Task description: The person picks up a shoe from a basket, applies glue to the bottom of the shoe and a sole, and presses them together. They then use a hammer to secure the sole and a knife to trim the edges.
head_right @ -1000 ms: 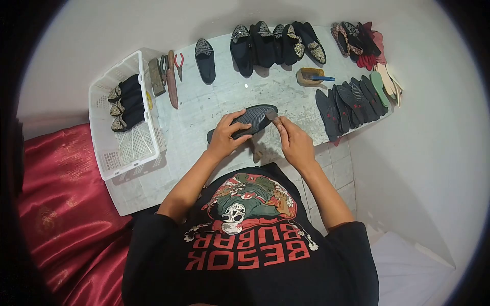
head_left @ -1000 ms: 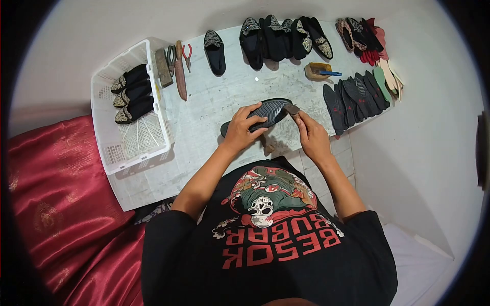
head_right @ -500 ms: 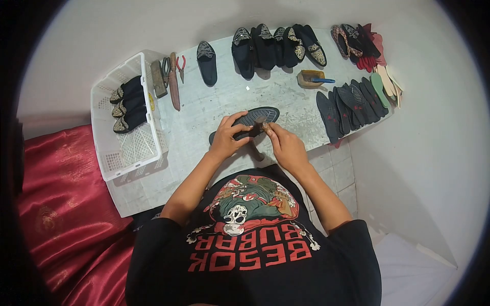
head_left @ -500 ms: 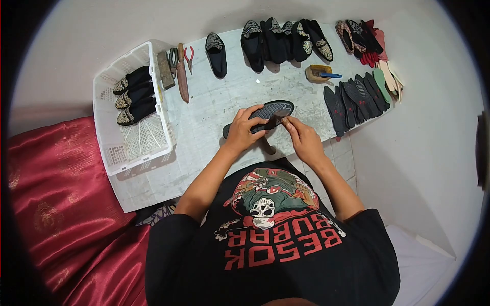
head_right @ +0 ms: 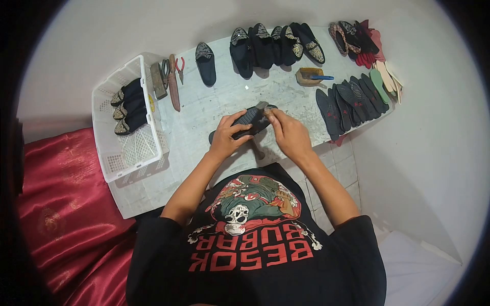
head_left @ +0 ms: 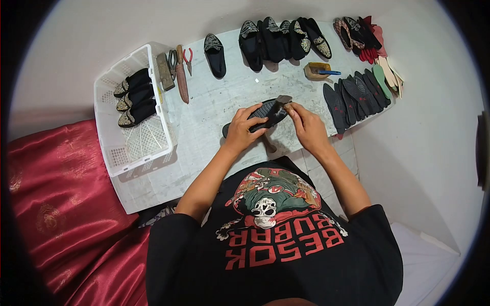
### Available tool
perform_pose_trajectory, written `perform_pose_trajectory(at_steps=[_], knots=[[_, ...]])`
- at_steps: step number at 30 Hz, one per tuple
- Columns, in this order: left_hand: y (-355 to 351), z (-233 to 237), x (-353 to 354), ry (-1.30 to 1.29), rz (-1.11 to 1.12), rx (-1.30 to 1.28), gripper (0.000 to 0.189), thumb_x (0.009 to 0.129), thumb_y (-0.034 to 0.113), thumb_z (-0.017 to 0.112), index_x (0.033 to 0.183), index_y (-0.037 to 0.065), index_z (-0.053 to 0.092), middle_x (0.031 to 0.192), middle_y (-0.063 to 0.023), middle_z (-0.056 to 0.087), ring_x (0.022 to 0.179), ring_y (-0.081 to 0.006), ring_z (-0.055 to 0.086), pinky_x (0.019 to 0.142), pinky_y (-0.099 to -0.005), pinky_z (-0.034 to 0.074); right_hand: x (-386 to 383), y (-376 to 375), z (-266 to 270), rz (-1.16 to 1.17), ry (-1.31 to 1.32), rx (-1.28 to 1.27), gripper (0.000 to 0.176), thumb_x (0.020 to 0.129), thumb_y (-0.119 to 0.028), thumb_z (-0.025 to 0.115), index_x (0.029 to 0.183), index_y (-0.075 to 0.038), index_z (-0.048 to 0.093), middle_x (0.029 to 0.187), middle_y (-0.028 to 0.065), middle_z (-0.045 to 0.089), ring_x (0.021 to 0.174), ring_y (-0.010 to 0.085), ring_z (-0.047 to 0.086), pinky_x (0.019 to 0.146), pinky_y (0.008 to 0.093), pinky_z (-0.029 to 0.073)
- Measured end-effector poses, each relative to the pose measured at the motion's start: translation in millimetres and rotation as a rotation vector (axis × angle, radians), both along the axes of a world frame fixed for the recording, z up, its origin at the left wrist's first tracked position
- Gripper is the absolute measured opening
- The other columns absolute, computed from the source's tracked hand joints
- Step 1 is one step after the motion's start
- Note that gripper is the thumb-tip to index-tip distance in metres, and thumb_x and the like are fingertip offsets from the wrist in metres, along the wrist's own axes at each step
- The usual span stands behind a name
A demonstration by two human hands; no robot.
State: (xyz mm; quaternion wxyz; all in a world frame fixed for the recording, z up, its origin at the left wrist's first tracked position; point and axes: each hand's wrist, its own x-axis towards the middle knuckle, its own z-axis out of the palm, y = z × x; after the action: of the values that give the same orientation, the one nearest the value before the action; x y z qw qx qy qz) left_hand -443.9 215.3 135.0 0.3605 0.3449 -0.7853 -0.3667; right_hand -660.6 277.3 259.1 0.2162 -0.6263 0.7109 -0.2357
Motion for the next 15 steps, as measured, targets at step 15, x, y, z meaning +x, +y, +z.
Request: perform_pose_trajectory(at_steps=[15], knots=[[3, -5, -1, -0.011, 0.023, 0.017, 0.037, 0.074, 0.021, 0.092, 0.109, 0.015, 0.084, 0.147, -0.0067, 0.065, 0.116, -0.0301, 0.061, 0.102, -0.0397, 0.051, -8, 11, -20, -0.056, -0.033, -0.099, 0.032, 0.109, -0.028, 0.054, 0.126, -0.007, 0.07, 0.103, 0.0204, 0.076, 0.091, 0.0423, 0.073, 0.075, 0.0461, 0.056]])
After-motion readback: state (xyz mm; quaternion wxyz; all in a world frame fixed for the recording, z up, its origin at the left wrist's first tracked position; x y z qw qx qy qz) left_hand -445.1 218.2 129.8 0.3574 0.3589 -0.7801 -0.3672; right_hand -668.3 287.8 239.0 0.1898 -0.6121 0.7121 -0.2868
